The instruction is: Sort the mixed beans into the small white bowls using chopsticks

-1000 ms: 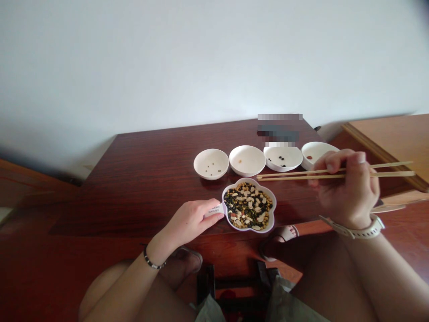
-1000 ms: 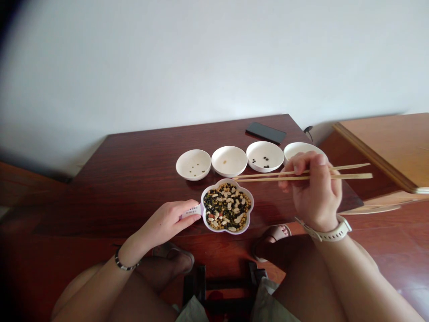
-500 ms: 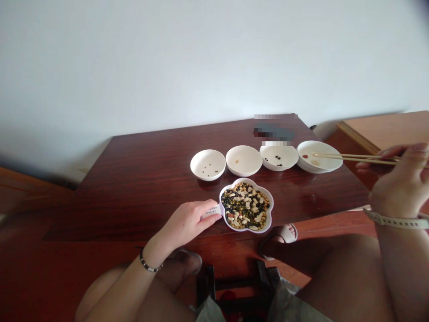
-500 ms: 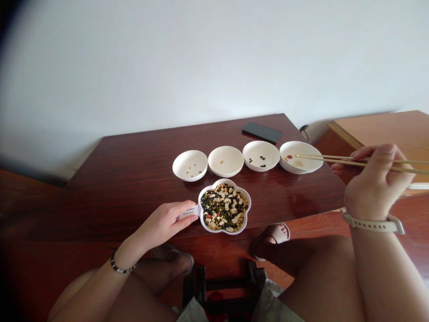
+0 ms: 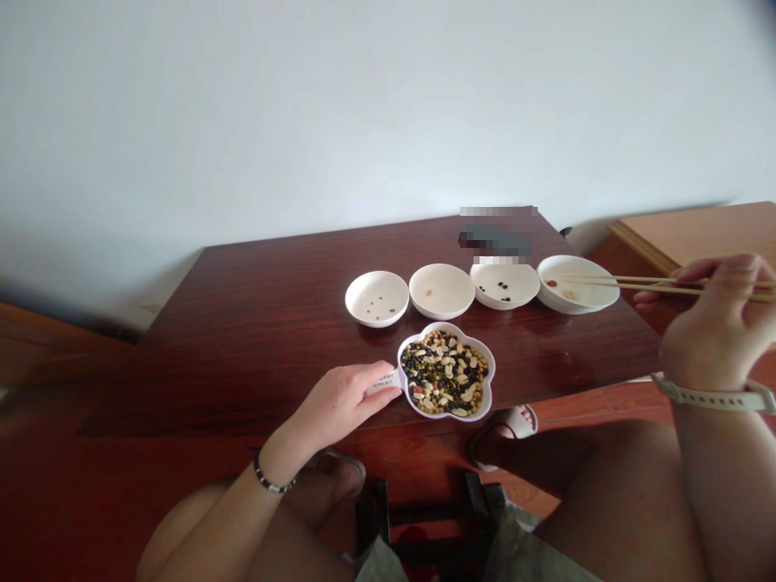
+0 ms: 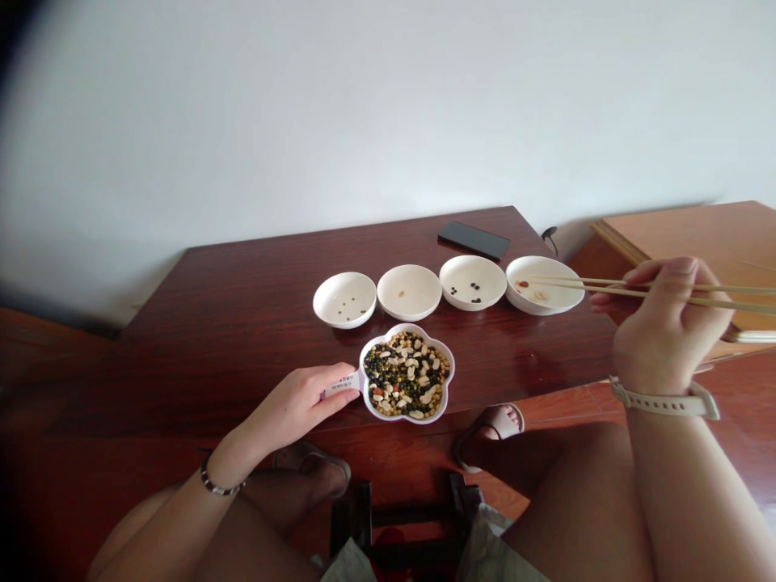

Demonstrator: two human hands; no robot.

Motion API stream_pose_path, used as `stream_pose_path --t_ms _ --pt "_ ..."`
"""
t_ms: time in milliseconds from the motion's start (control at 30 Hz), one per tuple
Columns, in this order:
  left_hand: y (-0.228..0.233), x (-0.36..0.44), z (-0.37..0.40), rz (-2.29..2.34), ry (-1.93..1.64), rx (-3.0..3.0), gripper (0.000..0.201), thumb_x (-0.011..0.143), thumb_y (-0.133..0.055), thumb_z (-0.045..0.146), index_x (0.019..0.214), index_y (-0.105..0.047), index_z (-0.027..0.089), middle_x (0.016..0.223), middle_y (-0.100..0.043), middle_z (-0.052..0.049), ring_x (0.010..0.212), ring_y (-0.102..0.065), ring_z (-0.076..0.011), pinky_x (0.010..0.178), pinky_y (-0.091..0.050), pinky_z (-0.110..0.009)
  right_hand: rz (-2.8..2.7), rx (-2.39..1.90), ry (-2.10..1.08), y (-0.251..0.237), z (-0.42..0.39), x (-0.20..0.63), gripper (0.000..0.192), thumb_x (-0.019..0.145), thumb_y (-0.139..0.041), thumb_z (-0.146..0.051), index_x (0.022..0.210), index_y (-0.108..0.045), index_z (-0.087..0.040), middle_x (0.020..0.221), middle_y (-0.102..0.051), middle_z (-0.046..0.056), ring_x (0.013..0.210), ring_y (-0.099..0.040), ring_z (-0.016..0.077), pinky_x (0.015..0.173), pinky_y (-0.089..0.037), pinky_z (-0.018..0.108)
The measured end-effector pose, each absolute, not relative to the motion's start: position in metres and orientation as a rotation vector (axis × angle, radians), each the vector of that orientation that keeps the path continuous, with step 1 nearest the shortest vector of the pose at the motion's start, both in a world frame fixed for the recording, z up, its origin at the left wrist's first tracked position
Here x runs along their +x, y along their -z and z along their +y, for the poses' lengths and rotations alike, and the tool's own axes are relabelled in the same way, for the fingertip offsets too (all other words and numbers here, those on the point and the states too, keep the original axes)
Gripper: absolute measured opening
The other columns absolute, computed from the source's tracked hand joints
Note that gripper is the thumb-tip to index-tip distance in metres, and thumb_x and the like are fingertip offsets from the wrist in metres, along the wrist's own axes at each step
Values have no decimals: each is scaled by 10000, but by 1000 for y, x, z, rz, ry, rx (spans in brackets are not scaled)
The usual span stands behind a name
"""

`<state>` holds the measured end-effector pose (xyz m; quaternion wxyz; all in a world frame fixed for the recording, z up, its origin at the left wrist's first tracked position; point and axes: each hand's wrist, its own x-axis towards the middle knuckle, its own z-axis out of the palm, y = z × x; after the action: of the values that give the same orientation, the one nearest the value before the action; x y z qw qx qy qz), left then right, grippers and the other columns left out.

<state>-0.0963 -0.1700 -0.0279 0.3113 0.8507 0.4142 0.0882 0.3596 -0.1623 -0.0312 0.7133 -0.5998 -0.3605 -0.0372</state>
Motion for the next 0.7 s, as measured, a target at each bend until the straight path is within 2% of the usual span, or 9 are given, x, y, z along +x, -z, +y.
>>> stream_pose_path --t_ms 200,367,467,567,700 --pt "30 -97 -170 1093 -247 2268 275 1091 -569 444 947 -622 215 873 -706 -14 755 -646 -169 685 -405 -262 -793 -1170 43 24 -163 342 417 1118 -418 -277 749 -594 -192 678 -580 11 425 -582 117 383 -417 236" --pt "32 -98 -170 1097 -263 2280 275 1090 -569 446 946 -619 217 869 -708 -12 762 -656 -172 704 -419 -261 -774 -991 -133 16 -163 321 467 1093 -374 -237 670 -570 -203 641 -525 15 447 -576 141 377 -421 260" --pt "33 -97 -170 1101 -263 2276 268 1089 -570 448 962 -628 220 874 -716 -14 766 -662 -176 709 -423 -263 -807 -865 -329 12 -165 303 362 1034 -545 -324 695 -587 -205 686 -515 11 518 -590 160 368 -441 268" --pt "32 -97 -170 1104 -253 2265 267 1091 -569 451 970 -629 220 877 -716 -11 772 -661 -176 720 -423 -267 -863 -840 -474 8 -171 278 373 927 -752 -466 712 -618 -191 710 -524 9 541 -590 153 377 -456 272" --pt "32 -98 -170 1106 -238 2253 278 1093 -563 452 964 -629 215 871 -707 -8 763 -650 -171 700 -412 -266 -1069 -959 -697 6 -184 247 422 1029 -630 -501 736 -628 -198 700 -579 36 523 -592 156 421 -442 291"
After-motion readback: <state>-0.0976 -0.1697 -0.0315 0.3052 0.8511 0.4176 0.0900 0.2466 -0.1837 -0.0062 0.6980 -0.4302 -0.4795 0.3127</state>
